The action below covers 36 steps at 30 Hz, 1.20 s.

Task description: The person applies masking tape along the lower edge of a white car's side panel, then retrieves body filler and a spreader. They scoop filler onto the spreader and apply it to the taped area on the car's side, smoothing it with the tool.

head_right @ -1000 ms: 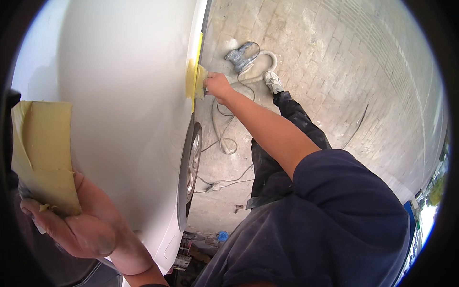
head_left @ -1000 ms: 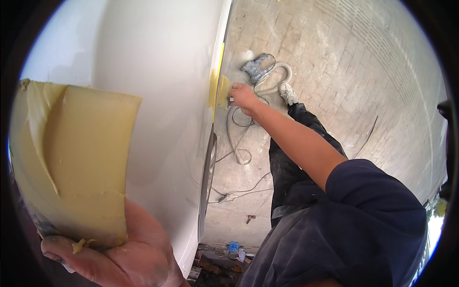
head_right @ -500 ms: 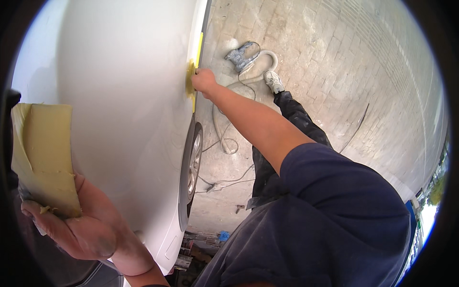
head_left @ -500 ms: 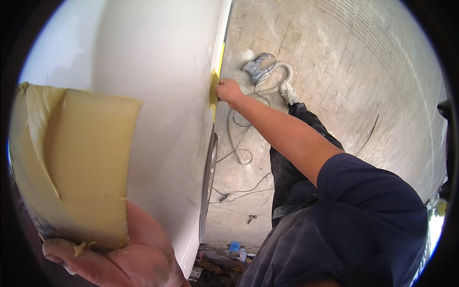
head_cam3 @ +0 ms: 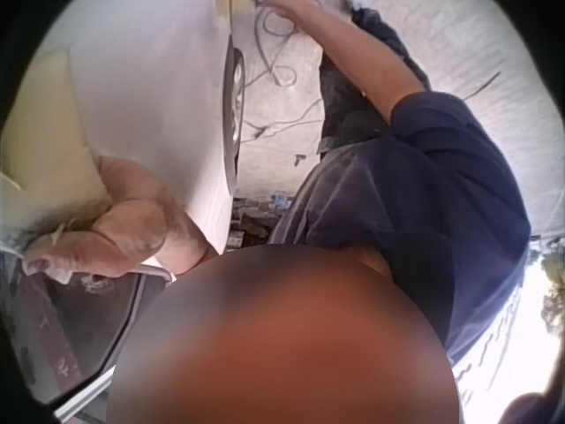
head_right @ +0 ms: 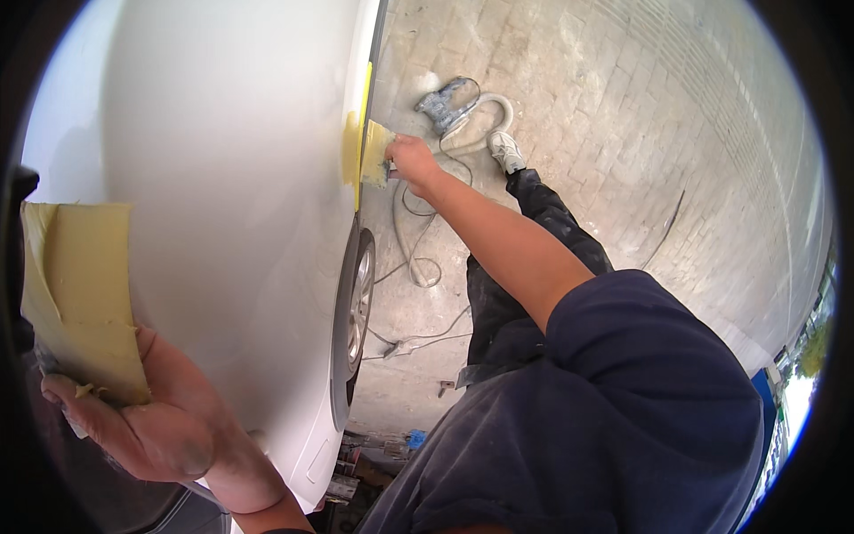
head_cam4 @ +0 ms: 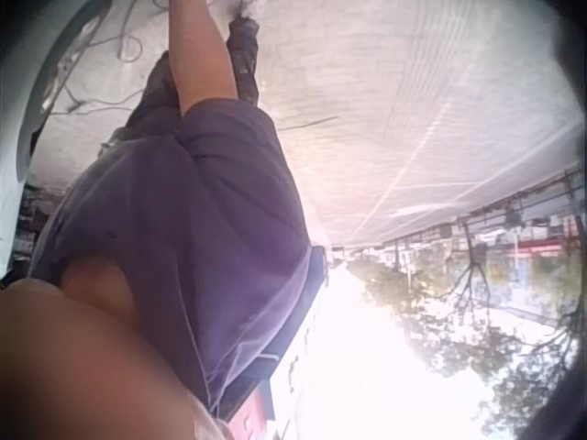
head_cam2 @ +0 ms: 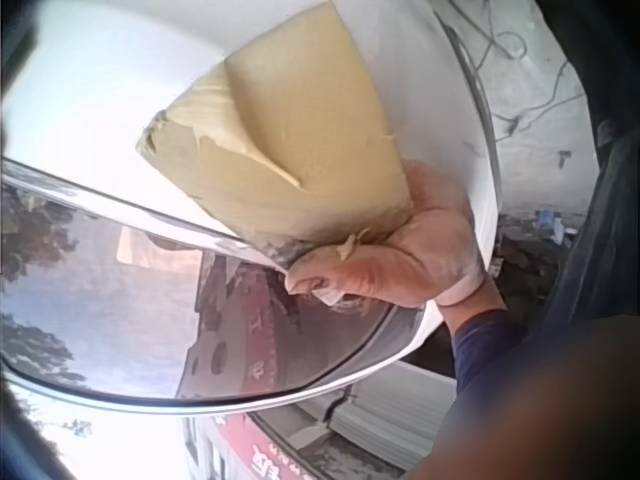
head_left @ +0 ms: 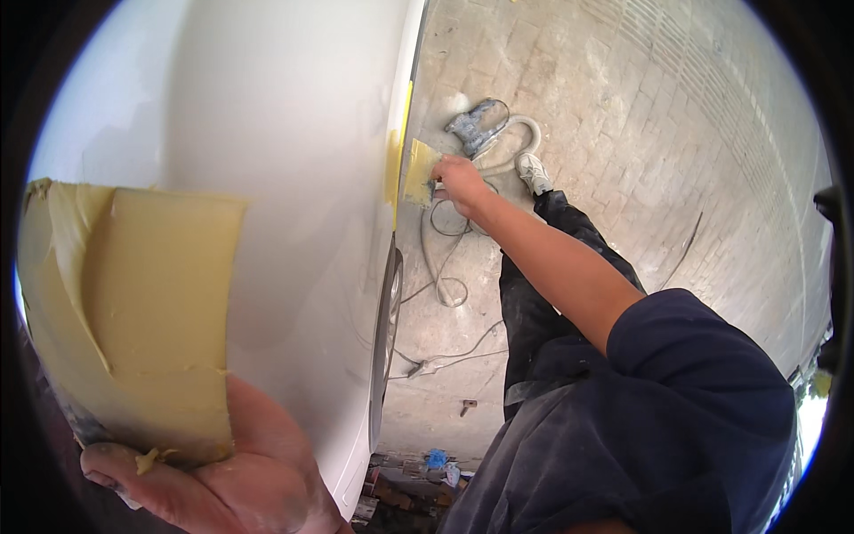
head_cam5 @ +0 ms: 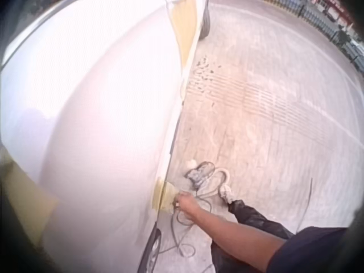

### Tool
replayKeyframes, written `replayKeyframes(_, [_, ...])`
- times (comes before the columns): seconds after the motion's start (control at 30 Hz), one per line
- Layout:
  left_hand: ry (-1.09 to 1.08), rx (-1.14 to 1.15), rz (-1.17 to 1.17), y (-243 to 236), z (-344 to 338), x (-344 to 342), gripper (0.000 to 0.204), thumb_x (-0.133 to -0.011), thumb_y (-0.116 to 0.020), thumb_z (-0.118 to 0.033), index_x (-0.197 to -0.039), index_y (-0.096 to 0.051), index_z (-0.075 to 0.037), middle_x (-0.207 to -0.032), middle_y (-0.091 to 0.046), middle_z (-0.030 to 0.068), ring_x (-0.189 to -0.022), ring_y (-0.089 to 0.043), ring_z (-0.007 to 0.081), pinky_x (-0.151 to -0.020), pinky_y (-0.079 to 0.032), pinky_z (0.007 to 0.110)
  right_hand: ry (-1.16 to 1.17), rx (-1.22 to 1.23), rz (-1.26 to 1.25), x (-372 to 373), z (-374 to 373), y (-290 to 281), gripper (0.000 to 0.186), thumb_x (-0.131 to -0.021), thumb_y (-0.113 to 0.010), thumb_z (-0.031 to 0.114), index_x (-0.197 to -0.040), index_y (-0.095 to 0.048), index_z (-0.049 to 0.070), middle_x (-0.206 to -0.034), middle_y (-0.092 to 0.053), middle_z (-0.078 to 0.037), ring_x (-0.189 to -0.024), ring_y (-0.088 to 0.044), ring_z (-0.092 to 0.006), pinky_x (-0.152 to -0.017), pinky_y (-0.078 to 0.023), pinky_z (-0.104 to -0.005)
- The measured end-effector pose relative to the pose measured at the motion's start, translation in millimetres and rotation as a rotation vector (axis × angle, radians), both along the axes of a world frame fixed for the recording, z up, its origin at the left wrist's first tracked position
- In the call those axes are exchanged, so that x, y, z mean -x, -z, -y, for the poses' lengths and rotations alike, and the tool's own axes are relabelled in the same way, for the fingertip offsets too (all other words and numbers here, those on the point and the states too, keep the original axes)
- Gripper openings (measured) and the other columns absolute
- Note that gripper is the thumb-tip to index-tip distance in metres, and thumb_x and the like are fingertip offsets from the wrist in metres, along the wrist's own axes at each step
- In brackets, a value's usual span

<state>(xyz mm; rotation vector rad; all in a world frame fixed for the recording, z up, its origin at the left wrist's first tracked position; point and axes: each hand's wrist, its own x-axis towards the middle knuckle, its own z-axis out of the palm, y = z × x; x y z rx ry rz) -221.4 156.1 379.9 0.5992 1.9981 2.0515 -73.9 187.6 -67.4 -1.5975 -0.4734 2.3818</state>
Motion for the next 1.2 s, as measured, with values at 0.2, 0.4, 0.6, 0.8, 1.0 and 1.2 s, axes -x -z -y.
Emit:
replayKeyframes(0.2, [-0.035, 0.022, -0.054, 2, -4, -4, 0.038, -0.119, -0.048, -0.038, -0.148, -0.063, -0.019, -0.158, -0.054, 0.0046, -0.149, -0.049, 0.0269, -0.130, -0.035, 0.049, -0.096, -0.109, 0.168, 13, 22, 46, 0.019, -0.096, -0.064, 0.013, -0.102, -0.074, -0.001, -0.093, -0.074, -0.013, -0.084, -0.070, -0.0288, -0.079, -0.057, -0.0460])
replayKeyframes(0.4, [-0.099, -0.068, -0.007, 2, -8, -6, 0.036, -0.117, -0.052, -0.035, -0.147, -0.063, -0.018, -0.158, -0.054, 0.0073, -0.151, -0.048, 0.0313, -0.132, -0.034, 0.053, -0.299, -0.383, 0.299, 41, 18, 62, 0.022, -0.099, -0.063, 0.011, -0.104, -0.076, -0.005, -0.089, -0.073, -0.014, -0.080, -0.073, -0.0229, -0.074, -0.062, -0.0422])
replayKeyframes(0.6, [-0.102, -0.086, -0.005, 2, -12, -11, 0.035, -0.116, -0.054, -0.033, -0.145, -0.065, -0.017, -0.160, -0.053, 0.0096, -0.151, -0.049, 0.0337, -0.132, -0.034, 0.055, -0.333, -0.442, 0.366, 61, 5, 68, 0.026, -0.096, -0.063, 0.012, -0.108, -0.079, -0.004, -0.096, -0.078, -0.020, -0.084, -0.076, -0.0307, -0.076, -0.061, -0.0458])
replayKeyframes(0.8, [-0.049, -0.060, -0.036, 2, -11, -8, 0.035, -0.116, -0.053, -0.032, -0.145, -0.066, -0.016, -0.162, -0.052, 0.0107, -0.151, -0.050, 0.0350, -0.134, -0.033, 0.056, -0.334, -0.320, 0.303, 69, -2, 52, 0.027, -0.094, -0.065, 0.012, -0.111, -0.081, -0.001, -0.099, -0.081, -0.023, -0.086, -0.081, -0.0339, -0.078, -0.063, -0.0449])
replayKeyframes(1.0, [-0.024, -0.042, -0.097, 2, -7, -1, 0.035, -0.116, -0.052, -0.032, -0.144, -0.068, -0.019, -0.163, -0.053, 0.0096, -0.152, -0.050, 0.0344, -0.135, -0.031, 0.057, -0.338, -0.300, 0.238, 72, 0, 42, 0.026, -0.095, -0.064, 0.009, -0.110, -0.082, -0.002, -0.096, -0.082, -0.021, -0.081, -0.082, -0.0307, -0.075, -0.066, -0.0421])
replayKeyframes(1.2, [0.060, -0.006, -0.107, 2, -6, -2, 0.036, -0.116, -0.053, -0.033, -0.146, -0.068, -0.017, -0.164, -0.053, 0.0087, -0.152, -0.050, 0.0324, -0.135, -0.030, 0.055, -0.402, -0.300, 0.218, 70, 7, 45, 0.027, -0.096, -0.062, 0.007, -0.112, -0.081, -0.005, -0.099, -0.081, -0.022, -0.083, -0.082, -0.0309, -0.075, -0.069, -0.0430])
